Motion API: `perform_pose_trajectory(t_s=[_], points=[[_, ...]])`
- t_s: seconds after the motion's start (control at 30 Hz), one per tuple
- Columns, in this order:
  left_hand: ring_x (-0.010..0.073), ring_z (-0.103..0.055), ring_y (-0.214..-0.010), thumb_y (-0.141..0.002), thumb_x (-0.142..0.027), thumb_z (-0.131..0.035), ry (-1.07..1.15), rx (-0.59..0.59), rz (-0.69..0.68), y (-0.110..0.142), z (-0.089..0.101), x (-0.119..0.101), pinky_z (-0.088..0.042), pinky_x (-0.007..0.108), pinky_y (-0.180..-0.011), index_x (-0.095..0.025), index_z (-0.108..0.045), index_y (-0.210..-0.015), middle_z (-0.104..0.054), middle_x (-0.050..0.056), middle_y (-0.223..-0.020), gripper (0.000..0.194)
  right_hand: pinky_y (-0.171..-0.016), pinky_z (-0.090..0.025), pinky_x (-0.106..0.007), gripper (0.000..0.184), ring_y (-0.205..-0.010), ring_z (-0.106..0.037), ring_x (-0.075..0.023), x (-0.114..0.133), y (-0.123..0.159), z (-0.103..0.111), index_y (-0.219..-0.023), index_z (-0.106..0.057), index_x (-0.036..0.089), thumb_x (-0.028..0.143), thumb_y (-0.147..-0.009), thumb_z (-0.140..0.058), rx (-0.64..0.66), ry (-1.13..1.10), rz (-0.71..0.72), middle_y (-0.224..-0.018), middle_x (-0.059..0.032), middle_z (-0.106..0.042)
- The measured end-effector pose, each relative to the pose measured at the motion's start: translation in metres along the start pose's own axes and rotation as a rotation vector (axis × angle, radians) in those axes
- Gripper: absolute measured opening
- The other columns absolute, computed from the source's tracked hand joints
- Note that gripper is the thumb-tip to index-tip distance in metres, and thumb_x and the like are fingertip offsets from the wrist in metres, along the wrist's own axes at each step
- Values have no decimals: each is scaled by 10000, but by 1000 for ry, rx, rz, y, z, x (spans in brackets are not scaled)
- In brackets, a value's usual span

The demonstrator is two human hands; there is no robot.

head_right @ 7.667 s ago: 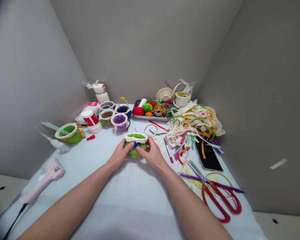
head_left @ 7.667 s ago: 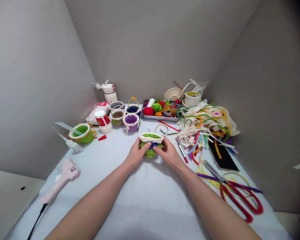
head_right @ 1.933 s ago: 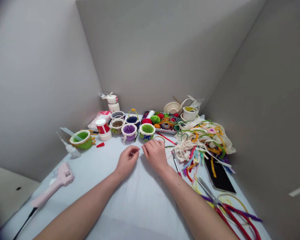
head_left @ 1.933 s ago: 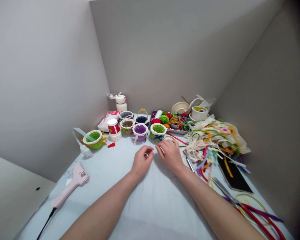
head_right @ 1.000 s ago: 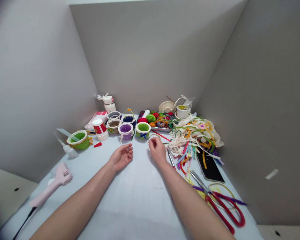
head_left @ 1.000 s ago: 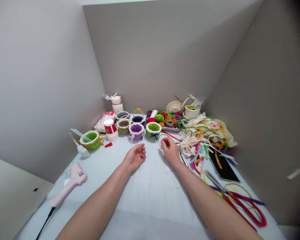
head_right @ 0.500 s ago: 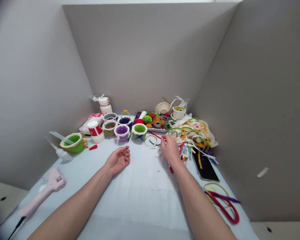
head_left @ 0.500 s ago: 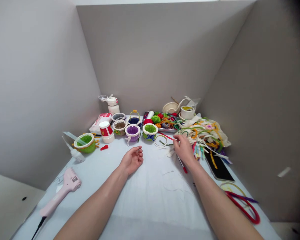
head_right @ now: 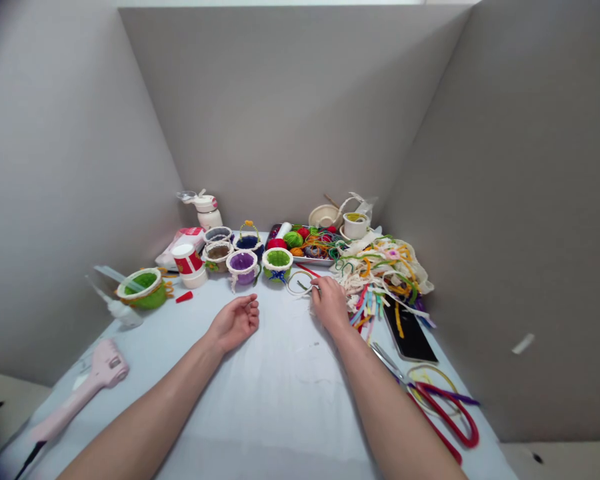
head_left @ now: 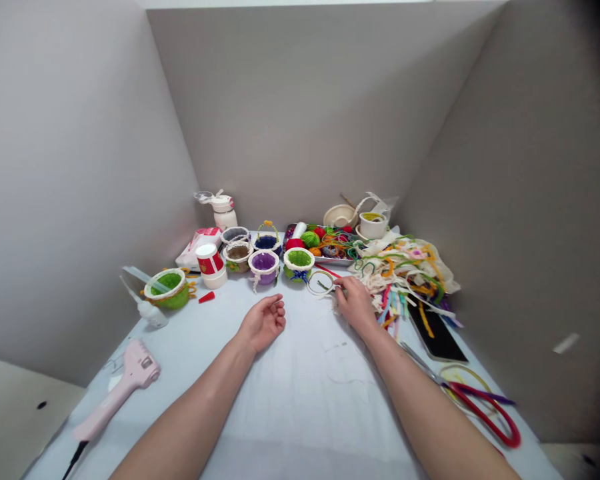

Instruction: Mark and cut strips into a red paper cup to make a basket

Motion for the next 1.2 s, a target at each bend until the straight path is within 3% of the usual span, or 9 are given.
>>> perform_pose_trajectory(t_s=[0.13,0.27,0.43,0.57,0.8,0.97,1.1,1.2], points=[[72,-532,-525,-842,-111,-564,-1,-11,-4,0,0,-1,-396,169,-475,-130,-608,-906,-578,3,-675,79,-848,-463,-403,178,-949,-613,-268,4,0,3,-940,-640,200,173,-857,-485,-14,-17,4,-954,-103,-679],[70,-530,-518,-836,-115,-584,-5,-16,5,1,-1,0,-390,167,-471,-128,-605,-895,-576,-1,-668,63,-888,-459,-417,193,-997,-597,-275,24,-11,9,-992,-636,190,189,-869,-487,-18,-57,53,-1011,-118,-661],[66,-530,-513,-835,-121,-597,2,-21,7,1,-1,1,-381,163,-471,-124,-604,-894,-580,-4,-663,60,-945,-450,-395,166,-1037,-592,-260,59,-48,13,-979,-643,209,208,-849,-539,14,-136,158,-1042,-99,-666],[62,-531,-512,-837,-118,-593,8,-28,8,1,0,1,-377,162,-472,-123,-609,-898,-585,-4,-662,63,-910,-463,-373,183,-997,-603,-243,82,-82,8,-988,-647,201,221,-854,-524,13,-177,149,-1036,-96,-671],[60,-525,-504,-827,-126,-607,9,-41,18,1,-2,2,-363,163,-469,-125,-610,-881,-578,-12,-646,54,-854,-474,-322,221,-907,-638,-202,97,-148,-27,-1016,-668,164,214,-838,-547,135,-150,47,-1025,-96,-709],[59,-523,-509,-814,-134,-622,15,-46,23,-1,-1,2,-362,164,-474,-131,-607,-886,-580,-13,-653,73,-801,-488,-313,235,-880,-663,-206,105,-195,-59,-979,-693,154,336,-854,-613,267,-86,-9,-996,-105,-740],[59,-522,-517,-810,-132,-615,21,-45,17,-1,1,2,-362,165,-482,-134,-609,-903,-577,-13,-658,93,-790,-502,-311,307,-885,-672,-226,117,-220,-88,-939,-709,162,429,-787,-722,348,-14,-2,-976,-111,-744],[59,-518,-518,-802,-133,-623,17,-49,17,-2,1,3,-357,167,-483,-136,-607,-902,-576,-11,-662,101,-800,-520,-313,269,-893,-675,-235,123,-232,-107,-888,-721,175,407,-763,-773,391,30,14,-930,-107,-737]])
Point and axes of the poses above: each hand's wrist, its own y-axis away from the middle knuckle, its own z-axis out of the back of the hand, x = y × z, the point moved 7 cm from there along -y, towards the middle knuckle
